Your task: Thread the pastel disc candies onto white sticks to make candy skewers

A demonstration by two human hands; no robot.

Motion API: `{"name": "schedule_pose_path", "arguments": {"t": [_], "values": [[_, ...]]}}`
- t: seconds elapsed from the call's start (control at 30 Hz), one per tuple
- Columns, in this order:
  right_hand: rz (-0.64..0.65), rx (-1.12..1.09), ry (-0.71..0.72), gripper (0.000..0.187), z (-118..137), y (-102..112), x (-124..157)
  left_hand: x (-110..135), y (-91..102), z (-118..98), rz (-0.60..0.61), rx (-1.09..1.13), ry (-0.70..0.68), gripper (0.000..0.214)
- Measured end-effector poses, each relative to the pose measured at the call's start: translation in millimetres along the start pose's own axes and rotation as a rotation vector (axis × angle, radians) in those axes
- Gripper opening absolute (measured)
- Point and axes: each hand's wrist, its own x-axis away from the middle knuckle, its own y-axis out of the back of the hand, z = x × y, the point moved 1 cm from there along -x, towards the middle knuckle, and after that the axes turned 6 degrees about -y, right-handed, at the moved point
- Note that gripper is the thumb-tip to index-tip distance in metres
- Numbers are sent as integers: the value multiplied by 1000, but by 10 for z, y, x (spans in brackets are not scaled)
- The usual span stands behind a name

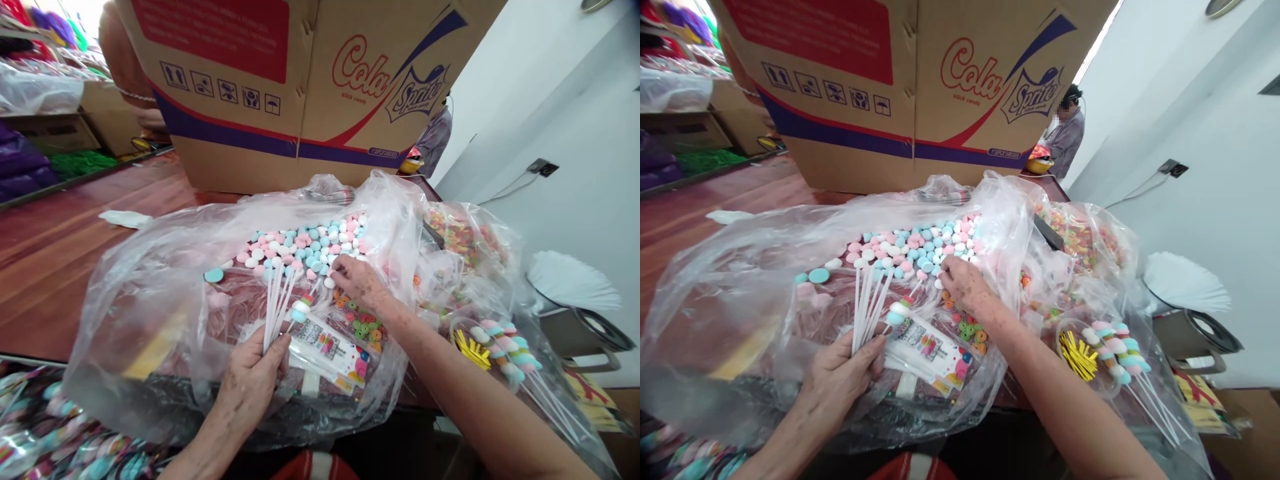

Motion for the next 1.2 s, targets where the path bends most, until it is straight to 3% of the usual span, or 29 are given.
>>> {"name": "schedule_pose_path", "arguments": {"t": [0.2, 0.47, 0.57, 0.67, 0.77, 0.83, 0.97, 1.2], "values": [[51, 258, 21, 10, 96, -69, 106, 15, 28, 51, 14, -2, -25, 27], [5, 352, 59, 21, 159, -213, 163, 3, 20, 16, 18, -33, -27, 26], [-56, 112, -32, 17, 97, -217, 118, 8, 15, 0, 28, -55, -18, 29], [-102, -447, -171, 7, 7, -148, 74, 4, 4, 1, 20, -43, 0, 32], [-11, -996, -260, 21, 9, -69, 77, -8, -12, 5, 30, -38, 0, 37], [64, -1185, -284, 26, 72, -33, 108, -15, -17, 16, 41, -57, -2, 37], [100, -1312, -291, 28, 212, -29, 172, -17, -12, 74, 32, -82, -19, 33], [119, -1323, -272, 27, 254, -75, 194, -9, -27, 25, 26, -42, -5, 34]]}}
